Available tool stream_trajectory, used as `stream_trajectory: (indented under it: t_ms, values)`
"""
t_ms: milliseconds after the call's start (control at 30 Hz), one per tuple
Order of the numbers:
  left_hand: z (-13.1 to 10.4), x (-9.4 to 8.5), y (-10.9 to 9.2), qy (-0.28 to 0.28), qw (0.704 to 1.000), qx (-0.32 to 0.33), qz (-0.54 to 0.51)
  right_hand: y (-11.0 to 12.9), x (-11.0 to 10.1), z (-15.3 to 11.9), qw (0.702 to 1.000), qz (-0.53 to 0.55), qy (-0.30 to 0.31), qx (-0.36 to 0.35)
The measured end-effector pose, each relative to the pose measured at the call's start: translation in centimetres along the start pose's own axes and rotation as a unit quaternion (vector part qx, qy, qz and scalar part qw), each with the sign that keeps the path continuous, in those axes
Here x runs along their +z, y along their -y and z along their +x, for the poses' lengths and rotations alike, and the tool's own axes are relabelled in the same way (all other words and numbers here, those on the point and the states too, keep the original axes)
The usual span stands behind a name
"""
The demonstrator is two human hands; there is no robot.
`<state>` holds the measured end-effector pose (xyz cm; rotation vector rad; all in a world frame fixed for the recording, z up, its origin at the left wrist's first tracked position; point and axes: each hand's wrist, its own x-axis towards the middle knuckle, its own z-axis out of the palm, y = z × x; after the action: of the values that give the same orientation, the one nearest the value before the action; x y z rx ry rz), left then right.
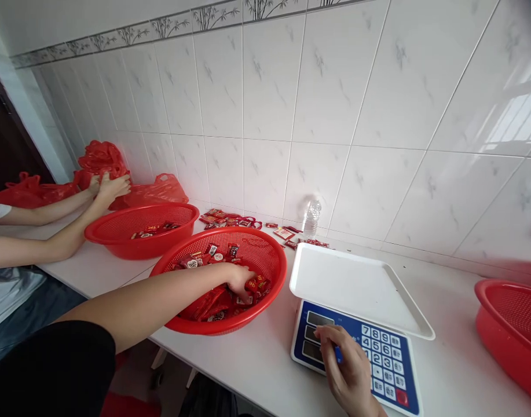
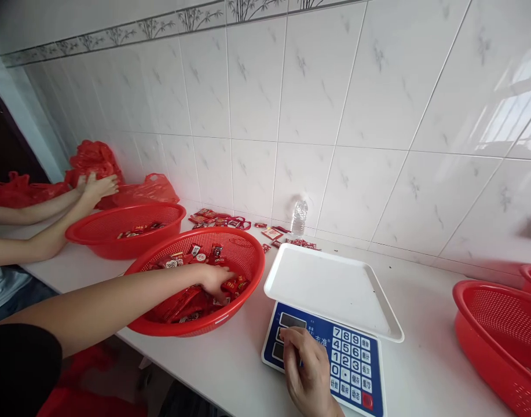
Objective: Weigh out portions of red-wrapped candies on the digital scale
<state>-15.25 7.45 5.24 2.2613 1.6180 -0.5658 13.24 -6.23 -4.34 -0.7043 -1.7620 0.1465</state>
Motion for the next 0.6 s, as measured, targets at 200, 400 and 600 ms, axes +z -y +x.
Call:
stream_trajectory:
  t_ms: [200,400,600]
  values:
    - [-0.6,-1.4,-0.8,-0.071,0.994,0.07,-0.045,0.1,0.1,0.1,1.0,0.009,-0.001,0.017]
    - [-0.9,-5.9,0.0,-0.187,0.969,0.09,-0.134,-0.1,0.2,0.0,0.999,0.018,0.004,0.031]
    - [-0.6,-9.8,-3.8,-0.192,0.908,0.135,-0.346,0.0,0.2,0.3,0.999,0.021,-0.011,0.034]
